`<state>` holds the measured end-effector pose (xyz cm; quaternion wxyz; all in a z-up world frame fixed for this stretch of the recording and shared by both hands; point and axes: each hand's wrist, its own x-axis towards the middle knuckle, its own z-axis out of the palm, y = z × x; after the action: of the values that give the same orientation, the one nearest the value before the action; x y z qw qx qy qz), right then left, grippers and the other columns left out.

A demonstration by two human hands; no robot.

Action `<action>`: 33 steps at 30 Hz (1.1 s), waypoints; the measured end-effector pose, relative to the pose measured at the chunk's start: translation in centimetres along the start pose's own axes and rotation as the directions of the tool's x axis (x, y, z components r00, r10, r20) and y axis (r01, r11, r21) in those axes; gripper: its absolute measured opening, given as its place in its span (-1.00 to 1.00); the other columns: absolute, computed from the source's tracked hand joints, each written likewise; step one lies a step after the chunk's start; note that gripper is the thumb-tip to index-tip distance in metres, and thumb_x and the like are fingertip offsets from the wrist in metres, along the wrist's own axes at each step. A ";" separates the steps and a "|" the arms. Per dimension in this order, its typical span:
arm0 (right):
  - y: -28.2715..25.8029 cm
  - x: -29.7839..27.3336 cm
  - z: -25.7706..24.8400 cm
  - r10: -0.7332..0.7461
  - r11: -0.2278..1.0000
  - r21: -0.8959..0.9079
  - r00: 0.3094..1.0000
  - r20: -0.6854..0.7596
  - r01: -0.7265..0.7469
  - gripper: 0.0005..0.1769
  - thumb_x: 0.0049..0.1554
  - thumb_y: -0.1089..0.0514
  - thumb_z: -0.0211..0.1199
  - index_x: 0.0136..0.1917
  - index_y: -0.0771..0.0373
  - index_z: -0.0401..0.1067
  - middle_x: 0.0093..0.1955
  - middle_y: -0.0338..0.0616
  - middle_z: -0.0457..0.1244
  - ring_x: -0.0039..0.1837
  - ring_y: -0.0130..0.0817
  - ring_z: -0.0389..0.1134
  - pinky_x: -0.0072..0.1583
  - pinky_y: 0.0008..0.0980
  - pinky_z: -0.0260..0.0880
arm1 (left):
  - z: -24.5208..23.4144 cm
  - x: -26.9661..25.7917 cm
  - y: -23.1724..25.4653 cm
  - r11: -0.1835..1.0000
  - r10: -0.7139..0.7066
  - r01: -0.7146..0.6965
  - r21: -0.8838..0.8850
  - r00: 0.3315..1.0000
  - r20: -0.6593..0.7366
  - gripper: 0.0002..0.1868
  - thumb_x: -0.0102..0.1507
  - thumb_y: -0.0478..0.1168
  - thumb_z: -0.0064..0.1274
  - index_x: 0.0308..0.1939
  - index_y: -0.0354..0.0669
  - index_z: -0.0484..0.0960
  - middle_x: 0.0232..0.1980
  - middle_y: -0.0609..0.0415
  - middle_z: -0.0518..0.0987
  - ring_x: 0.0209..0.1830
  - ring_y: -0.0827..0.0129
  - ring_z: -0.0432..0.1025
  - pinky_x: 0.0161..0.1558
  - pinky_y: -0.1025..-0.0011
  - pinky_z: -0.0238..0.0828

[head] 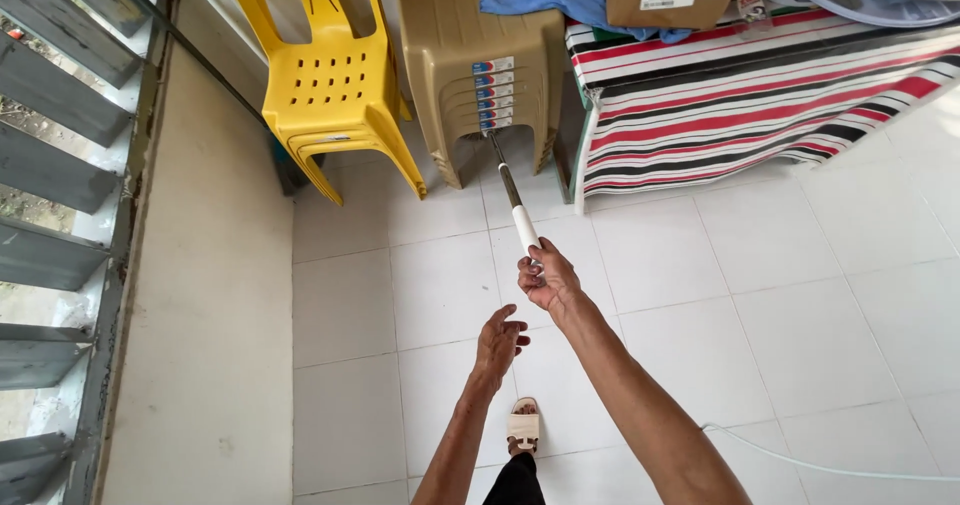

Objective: The person mops a tiled floor using a spin mop. They move the mop back and forth across the floor, covering areas near a striped tablecloth, yellow plastic chairs, and a wooden dining table with chairs.

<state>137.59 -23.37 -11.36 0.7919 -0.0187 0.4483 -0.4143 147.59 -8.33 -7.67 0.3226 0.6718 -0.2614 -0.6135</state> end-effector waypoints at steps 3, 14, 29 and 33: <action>-0.1 -2.3 -2.8 0.003 1.000 0.012 1.000 -0.016 -0.003 -0.24 0.28 0.23 0.11 0.65 -0.05 -0.09 -0.13 -0.09 0.08 -0.33 -0.61 0.06 -0.35 -0.73 -0.03 | 1.8 0.4 -0.4 0.970 0.094 -0.088 0.225 0.995 -0.017 -0.44 0.42 -0.20 -0.19 0.53 0.05 0.27 0.25 -0.07 0.58 0.09 0.31 0.60 0.19 0.25 0.50; 5.5 -23.8 -13.5 0.055 0.998 -0.042 0.998 -0.033 -0.056 -0.24 0.30 0.19 0.07 0.66 -0.06 -0.14 -0.16 -0.11 0.07 -0.34 -0.62 0.07 -0.37 -0.77 -0.05 | 8.4 -7.7 -6.8 0.716 0.434 -0.366 0.595 0.900 0.031 -0.06 0.21 -0.40 0.09 0.62 0.09 0.02 0.37 -0.24 0.18 0.40 -0.29 0.25 0.35 -0.12 0.33; 2.4 -61.2 -11.7 0.220 0.955 0.215 0.973 -0.065 -0.202 -0.55 0.12 0.35 0.17 0.20 -0.11 0.39 -0.19 -0.22 0.11 -0.31 -0.67 0.05 -0.37 -0.66 -0.20 | 19.7 -29.1 -8.5 0.335 0.942 -0.901 0.276 0.321 -0.097 -0.68 0.32 -0.14 0.11 -0.46 -0.02 0.34 -0.50 0.24 0.34 -0.47 0.46 0.24 0.33 0.16 0.23; 2.4 -60.0 -9.5 0.164 0.984 0.067 0.986 0.041 -0.166 -0.55 0.17 0.34 0.14 0.26 -0.08 0.45 -0.18 -0.25 0.06 -0.31 -0.66 0.04 -0.40 -0.69 -0.21 | 17.9 -26.1 -8.0 0.261 0.965 -0.901 0.347 0.243 -0.094 -0.68 0.34 -0.25 0.06 -0.47 -0.03 0.29 -0.52 0.25 0.29 -0.50 0.46 0.23 0.27 0.13 0.36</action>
<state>116.93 21.80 23.65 0.8313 0.0392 0.4195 -0.3625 126.57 14.38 2.67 0.5819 0.4931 -0.6267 -0.1595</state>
